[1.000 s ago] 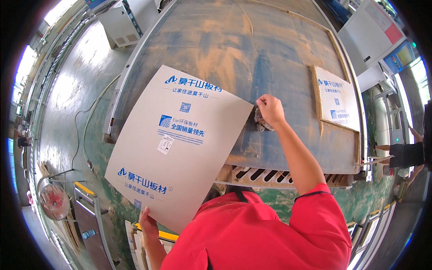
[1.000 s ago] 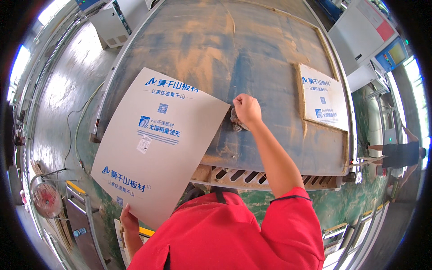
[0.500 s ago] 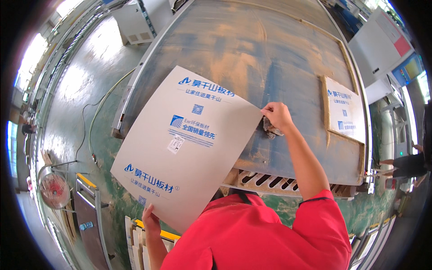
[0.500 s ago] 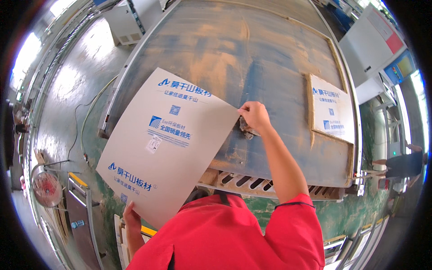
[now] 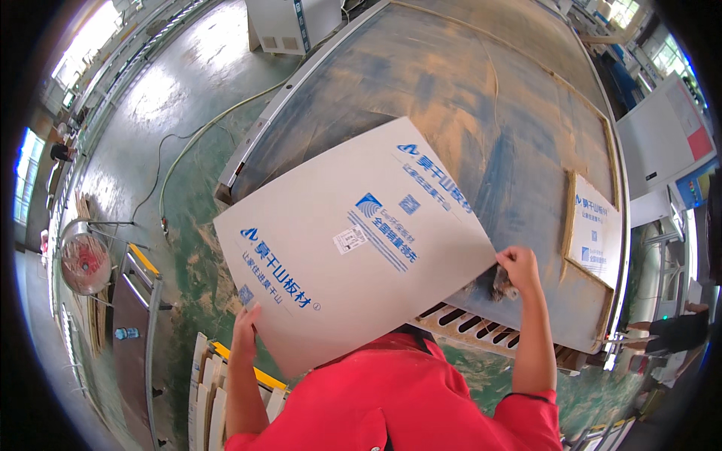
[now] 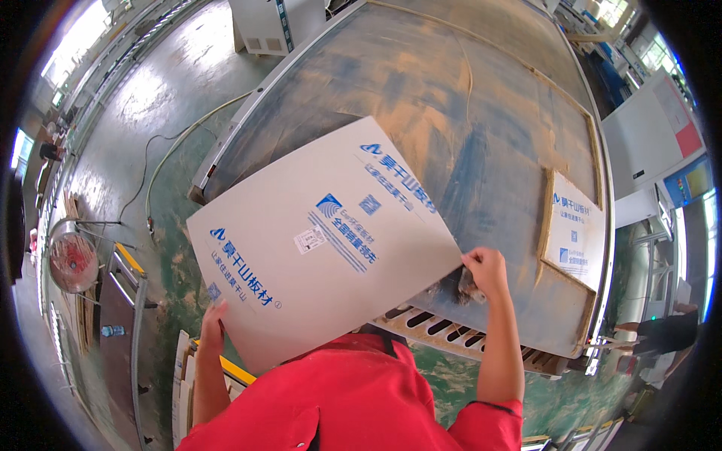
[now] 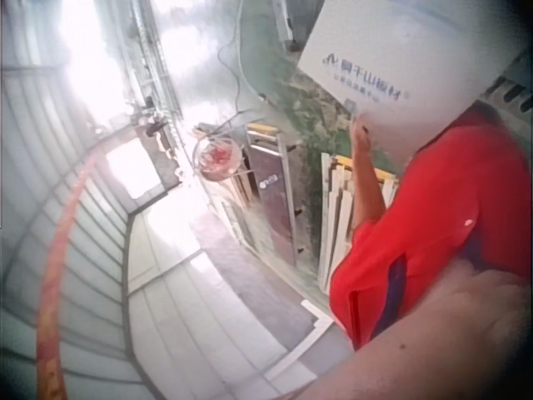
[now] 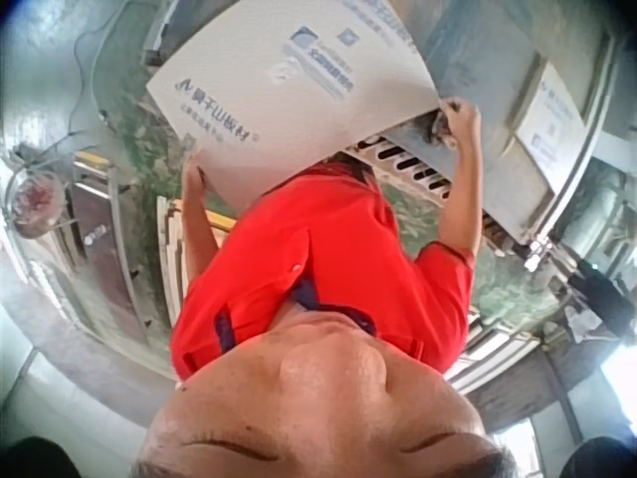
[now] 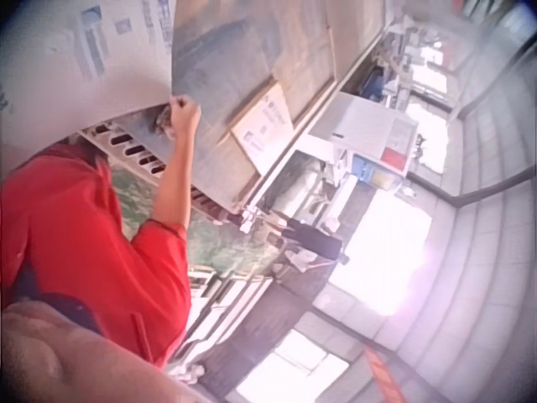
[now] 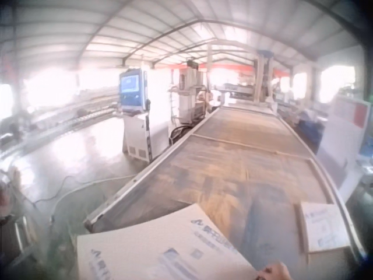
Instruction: The person cleans large white boards with a cloth, wiping the edges and surfaces before placing them onto a stack.
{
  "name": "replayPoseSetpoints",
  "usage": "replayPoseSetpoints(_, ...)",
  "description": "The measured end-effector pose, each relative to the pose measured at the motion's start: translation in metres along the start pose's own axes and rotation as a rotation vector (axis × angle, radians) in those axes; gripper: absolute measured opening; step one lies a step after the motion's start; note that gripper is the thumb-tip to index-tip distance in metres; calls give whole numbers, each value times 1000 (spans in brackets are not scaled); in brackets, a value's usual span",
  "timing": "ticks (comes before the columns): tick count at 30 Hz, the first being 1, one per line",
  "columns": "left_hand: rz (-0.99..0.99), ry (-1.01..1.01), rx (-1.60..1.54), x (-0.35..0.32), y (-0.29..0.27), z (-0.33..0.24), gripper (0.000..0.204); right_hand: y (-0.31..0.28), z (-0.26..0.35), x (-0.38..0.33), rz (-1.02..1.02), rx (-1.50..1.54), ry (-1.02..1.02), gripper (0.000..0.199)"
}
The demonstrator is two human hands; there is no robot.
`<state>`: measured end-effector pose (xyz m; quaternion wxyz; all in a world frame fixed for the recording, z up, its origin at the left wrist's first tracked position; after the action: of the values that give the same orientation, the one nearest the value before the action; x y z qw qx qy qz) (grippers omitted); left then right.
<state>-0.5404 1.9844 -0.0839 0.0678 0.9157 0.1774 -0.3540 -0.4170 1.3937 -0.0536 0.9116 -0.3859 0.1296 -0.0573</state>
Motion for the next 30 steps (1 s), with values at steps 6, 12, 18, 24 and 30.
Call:
replayPoseSetpoints(6,61,10,134,26,15,-20,51,-51,-33,7,-489,404,148,29)
replayPoseSetpoints(12,91,58,167,30,6,-20,52,26,102,71,-410,75,-243,20)
replayPoseSetpoints(18,192,31,30,41,-13,-9,50,143,202,122,-474,-233,-694,23)
replayPoseSetpoints(24,246,64,-78,40,-13,-20,46,211,249,173,-437,-329,-713,23)
replayPoseSetpoints(30,235,82,-129,57,-29,6,44,192,242,190,-359,-424,-683,25)
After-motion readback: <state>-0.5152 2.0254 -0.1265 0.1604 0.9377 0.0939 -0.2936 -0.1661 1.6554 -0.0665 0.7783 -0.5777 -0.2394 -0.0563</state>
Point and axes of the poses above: each hand's wrist, its own x-axis towards the middle knuckle, its own y-axis out of the palm, z = x × y, the point moved 4 cm from there along x, towards the middle knuckle, and after that the axes turned 5 degrees about -y, right-handed, at the moved point
